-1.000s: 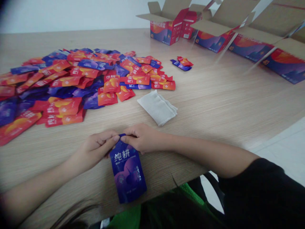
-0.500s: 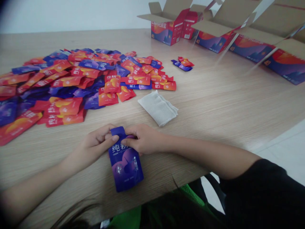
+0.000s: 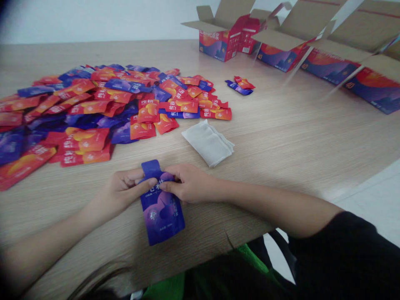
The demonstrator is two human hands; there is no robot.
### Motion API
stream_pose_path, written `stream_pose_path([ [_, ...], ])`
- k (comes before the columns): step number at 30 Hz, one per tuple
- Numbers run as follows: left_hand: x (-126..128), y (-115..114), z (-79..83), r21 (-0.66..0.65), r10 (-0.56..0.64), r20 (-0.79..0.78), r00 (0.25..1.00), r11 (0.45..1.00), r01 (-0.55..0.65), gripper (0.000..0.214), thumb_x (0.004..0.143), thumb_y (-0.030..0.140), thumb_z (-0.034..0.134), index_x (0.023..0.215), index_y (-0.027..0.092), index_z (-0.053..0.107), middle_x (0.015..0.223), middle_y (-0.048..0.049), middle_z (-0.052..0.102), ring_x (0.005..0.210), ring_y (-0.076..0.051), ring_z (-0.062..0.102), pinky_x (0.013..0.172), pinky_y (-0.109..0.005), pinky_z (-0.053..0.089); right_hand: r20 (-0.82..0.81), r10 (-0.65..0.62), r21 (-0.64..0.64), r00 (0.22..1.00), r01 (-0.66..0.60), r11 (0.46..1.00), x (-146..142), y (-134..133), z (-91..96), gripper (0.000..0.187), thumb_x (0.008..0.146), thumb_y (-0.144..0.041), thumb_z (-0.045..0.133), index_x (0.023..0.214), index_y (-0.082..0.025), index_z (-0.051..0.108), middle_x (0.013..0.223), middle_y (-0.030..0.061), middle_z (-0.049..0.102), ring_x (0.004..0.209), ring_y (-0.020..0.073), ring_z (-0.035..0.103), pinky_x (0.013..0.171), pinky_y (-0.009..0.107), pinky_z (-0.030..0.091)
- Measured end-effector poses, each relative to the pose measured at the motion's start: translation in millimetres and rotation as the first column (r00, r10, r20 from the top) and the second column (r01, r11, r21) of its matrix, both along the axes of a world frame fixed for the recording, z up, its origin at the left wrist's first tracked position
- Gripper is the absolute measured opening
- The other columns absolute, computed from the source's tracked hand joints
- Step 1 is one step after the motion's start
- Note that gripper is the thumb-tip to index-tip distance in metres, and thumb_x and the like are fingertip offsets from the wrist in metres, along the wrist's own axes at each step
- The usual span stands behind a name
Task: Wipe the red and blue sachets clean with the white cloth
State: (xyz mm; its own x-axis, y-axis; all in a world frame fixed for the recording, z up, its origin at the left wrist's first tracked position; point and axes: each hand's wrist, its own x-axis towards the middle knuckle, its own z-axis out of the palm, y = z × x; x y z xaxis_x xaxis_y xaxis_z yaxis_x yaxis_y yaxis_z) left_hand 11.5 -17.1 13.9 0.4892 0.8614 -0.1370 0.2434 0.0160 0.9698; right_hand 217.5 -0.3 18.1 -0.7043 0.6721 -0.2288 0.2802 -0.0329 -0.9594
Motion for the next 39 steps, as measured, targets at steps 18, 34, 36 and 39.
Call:
stream_pose_path([
  [18,0,3,-2.3,-0.046,0.091,0.149,0.985,0.995,-0.085,0.018,0.086,0.033,0.067,0.097,0.019,0.064,0.083,0.0026,0.07,0.069,-0.009,0.064,0.064,-0.019,0.054,-0.035,-0.015,0.086,0.999,0.018,0.996,-2,1,-0.4,0.024,0.094,-0.021,0.053,0.072,-0.015,0.059,0.057,-0.0052,0.054,0.046,0.0057,0.043,0.046,0.02,0.034],
  [34,3,-5,-3.3,-0.063,0.117,0.098,0.988,0.992,-0.111,0.028,0.088,0.037,0.064,0.107,0.019,0.052,0.061,0.0087,0.06,0.043,-0.007,0.054,0.04,-0.017,0.047,-0.15,0.027,-0.132,0.988,-0.047,0.99,2,4,-3.8,0.014,0.09,-0.03,0.062,0.094,-0.017,0.061,0.075,-0.0014,0.065,0.057,0.0089,0.057,0.054,0.021,0.047],
  [36,2,0,-2.2,-0.063,0.081,0.093,0.992,0.995,-0.075,0.026,0.088,0.038,0.064,0.101,0.019,0.053,0.061,0.0079,0.061,0.043,-0.008,0.056,0.041,-0.017,0.048,-0.199,-0.015,-0.156,0.98,-0.016,0.988,0,4,-5.3,0.011,0.089,-0.027,0.063,0.091,-0.016,0.06,0.082,0.0007,0.067,0.07,0.0117,0.062,0.066,0.025,0.051],
  [39,0,5,-0.5,-0.056,-0.034,0.046,0.998,0.998,0.036,0.028,0.09,0.043,0.058,0.079,0.018,0.055,0.057,0.0049,0.062,0.043,-0.008,0.056,0.042,-0.017,0.048,-0.226,-0.053,-0.145,0.973,0.021,0.989,-2,3,-6.0,0.016,0.087,-0.03,0.065,0.085,-0.016,0.059,0.078,-0.0004,0.065,0.069,0.0115,0.061,0.067,0.025,0.051],
])
